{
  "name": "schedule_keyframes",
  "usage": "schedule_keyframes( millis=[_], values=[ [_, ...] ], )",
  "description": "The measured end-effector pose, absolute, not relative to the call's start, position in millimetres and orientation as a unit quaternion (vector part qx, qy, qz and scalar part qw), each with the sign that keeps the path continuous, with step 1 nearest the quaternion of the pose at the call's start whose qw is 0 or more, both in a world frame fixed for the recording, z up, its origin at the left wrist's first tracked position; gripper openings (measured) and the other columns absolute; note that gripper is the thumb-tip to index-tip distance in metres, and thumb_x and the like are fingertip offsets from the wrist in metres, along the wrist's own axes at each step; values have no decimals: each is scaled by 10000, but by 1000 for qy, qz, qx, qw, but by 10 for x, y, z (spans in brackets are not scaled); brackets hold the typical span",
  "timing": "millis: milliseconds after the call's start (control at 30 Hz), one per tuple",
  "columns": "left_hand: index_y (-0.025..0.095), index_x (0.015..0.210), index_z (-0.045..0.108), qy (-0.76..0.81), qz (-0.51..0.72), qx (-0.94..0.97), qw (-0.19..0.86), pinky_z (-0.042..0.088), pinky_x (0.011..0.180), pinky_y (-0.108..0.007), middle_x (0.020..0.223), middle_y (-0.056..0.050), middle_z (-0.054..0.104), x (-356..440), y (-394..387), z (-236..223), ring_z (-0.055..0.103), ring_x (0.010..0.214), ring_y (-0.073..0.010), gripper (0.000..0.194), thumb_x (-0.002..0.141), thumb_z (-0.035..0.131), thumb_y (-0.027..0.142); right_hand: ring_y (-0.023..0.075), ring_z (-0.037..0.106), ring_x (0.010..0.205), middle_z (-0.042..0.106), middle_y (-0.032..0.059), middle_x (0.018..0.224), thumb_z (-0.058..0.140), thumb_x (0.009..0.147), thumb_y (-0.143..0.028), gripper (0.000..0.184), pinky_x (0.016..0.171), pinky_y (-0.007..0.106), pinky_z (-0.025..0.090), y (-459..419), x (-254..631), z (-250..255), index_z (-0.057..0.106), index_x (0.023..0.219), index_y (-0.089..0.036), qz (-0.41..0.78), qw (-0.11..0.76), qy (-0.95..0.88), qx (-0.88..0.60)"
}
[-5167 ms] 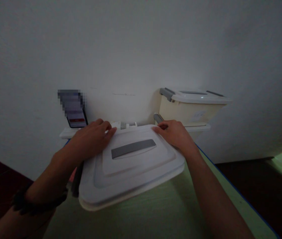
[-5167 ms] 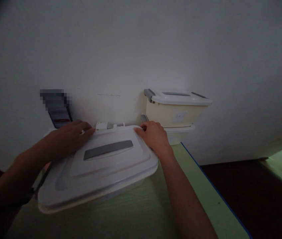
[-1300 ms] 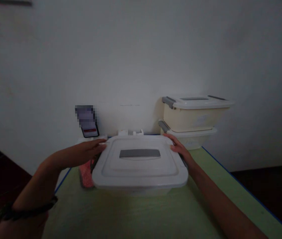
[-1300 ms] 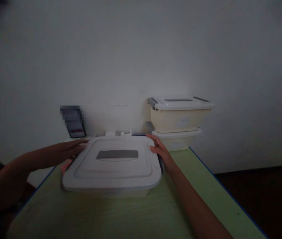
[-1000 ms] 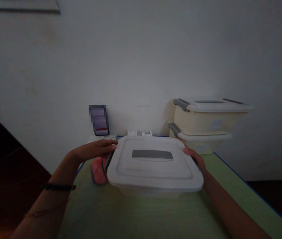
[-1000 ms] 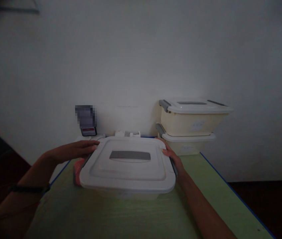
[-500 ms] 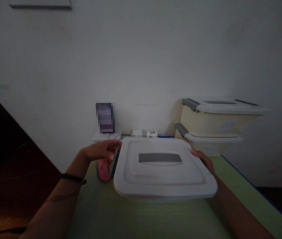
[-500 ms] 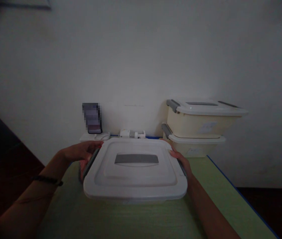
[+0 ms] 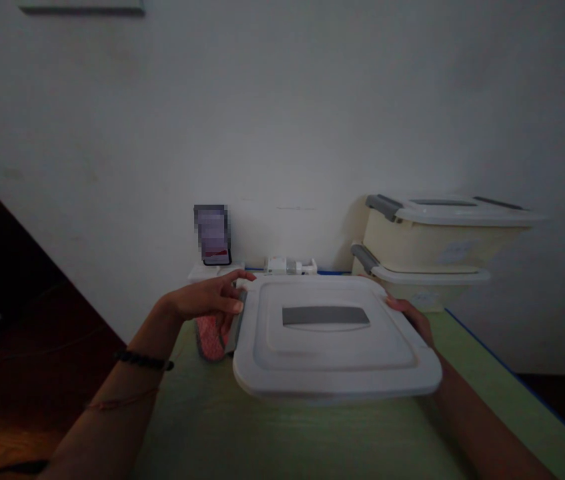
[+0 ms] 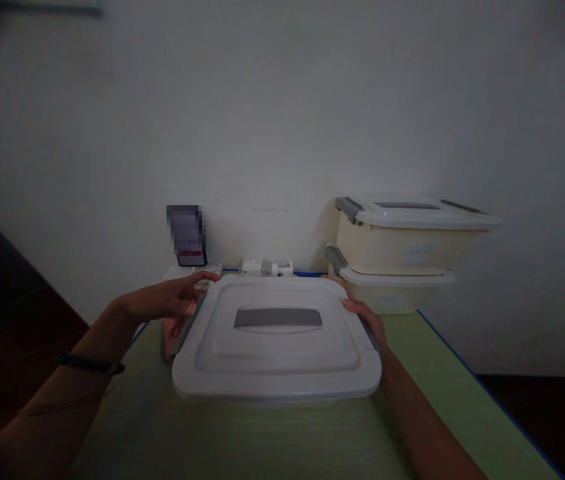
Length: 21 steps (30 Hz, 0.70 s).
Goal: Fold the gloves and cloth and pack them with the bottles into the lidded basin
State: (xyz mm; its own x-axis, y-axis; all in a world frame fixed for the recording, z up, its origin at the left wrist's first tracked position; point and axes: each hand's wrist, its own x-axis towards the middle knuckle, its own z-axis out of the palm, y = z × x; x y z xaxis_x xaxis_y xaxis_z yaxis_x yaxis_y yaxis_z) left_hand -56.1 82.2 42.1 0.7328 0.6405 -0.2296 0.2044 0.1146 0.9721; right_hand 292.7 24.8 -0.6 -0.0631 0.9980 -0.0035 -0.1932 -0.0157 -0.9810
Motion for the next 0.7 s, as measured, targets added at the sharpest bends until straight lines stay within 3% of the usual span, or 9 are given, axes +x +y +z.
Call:
schedule_keyframes(
  millis=[133, 300, 433, 700],
  values=[
    [260, 1210, 253, 311, 148, 649, 678, 508, 558, -266, 799, 33, 636, -562, 817, 432, 649, 551, -141, 663, 717, 688, 345, 281, 673, 881, 654, 36, 1151, 397, 743, -378, 606, 738, 403, 525, 246, 2916, 2, 413, 1323, -205, 586, 547, -426, -420],
    [240, 1221, 321, 306, 159, 659, 668, 485, 725, -282, 961, -9, 615, -568, 829, 451, 629, 901, -198, 657, 704, 719, 325, 263, 668, 888, 685, 11, 1089, 494, 697, -321, 608, 773, 361, 512, 229, 2896, 23, 455, 1295, -215, 624, 574, -365, -384],
    [247, 1251, 333, 320, 150, 669, 654, 440, 840, -312, 1031, -25, 602, -563, 839, 460, 560, 1048, -227, 671, 708, 717, 337, 248, 674, 849, 703, -9, 1042, 504, 708, -311, 584, 758, 344, 510, 233, 2904, 0, 471, 1285, -230, 643, 579, -346, -363],
    [262, 1253, 369, 334, 138, 678, 639, 444, 808, -305, 1009, -19, 610, -555, 827, 486, 560, 1003, -226, 669, 691, 714, 374, 209, 679, 744, 724, -16, 962, 465, 744, -272, 538, 696, 301, 503, 236, 2876, -2, 486, 1280, -224, 642, 601, -314, -359]
  ],
)
